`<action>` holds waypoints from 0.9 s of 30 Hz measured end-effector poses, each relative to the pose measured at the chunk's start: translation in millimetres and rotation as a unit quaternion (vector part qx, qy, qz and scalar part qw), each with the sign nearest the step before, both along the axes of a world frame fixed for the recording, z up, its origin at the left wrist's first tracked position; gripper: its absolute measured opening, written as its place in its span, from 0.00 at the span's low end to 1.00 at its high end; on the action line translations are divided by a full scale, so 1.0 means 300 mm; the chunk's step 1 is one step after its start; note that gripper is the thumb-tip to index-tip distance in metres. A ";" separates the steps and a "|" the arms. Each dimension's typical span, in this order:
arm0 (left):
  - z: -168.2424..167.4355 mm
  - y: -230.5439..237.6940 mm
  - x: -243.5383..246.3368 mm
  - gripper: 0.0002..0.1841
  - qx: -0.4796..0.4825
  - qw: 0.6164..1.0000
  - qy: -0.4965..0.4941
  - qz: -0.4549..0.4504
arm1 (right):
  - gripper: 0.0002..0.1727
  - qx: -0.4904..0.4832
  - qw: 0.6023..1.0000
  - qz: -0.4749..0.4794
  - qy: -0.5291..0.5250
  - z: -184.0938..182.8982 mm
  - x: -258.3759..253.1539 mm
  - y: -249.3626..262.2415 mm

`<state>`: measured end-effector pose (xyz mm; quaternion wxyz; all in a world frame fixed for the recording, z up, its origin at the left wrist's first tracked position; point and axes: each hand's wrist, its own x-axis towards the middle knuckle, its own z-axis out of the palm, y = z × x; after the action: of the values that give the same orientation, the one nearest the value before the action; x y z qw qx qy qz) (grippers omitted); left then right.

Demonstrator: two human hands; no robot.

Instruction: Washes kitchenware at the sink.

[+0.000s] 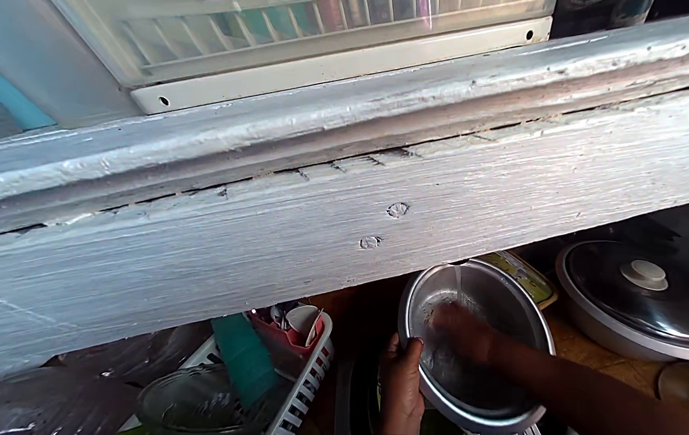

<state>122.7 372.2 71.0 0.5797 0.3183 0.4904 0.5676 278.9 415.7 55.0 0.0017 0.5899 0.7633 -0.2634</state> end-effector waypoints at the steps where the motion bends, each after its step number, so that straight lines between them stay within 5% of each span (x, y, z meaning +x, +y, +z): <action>1: -0.004 0.002 0.004 0.07 0.002 1.000 0.001 -0.001 | 0.20 -0.008 0.999 0.030 0.008 0.001 -0.023 -0.029; 7: -0.005 -0.007 0.002 0.07 -0.003 1.000 -0.003 -0.004 | 0.20 -0.002 1.000 -0.012 -0.009 -0.009 0.053 0.051; 18: -0.020 0.006 0.010 0.07 -0.006 1.000 -0.010 -0.007 | 0.17 0.006 0.997 0.062 0.034 -0.031 0.017 -0.014; 23: -0.016 -0.003 0.020 0.06 -0.013 1.000 -0.009 -0.012 | 0.22 -0.019 0.999 -0.047 -0.014 0.003 0.067 0.079; 27: -0.023 -0.006 0.029 0.06 -0.016 1.000 -0.014 -0.013 | 0.21 0.002 0.999 0.026 0.027 -0.038 -0.006 -0.007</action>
<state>131.3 370.6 64.0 0.5988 0.3072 0.4871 0.5566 277.1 413.7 43.5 -0.0129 0.5623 0.7788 -0.2776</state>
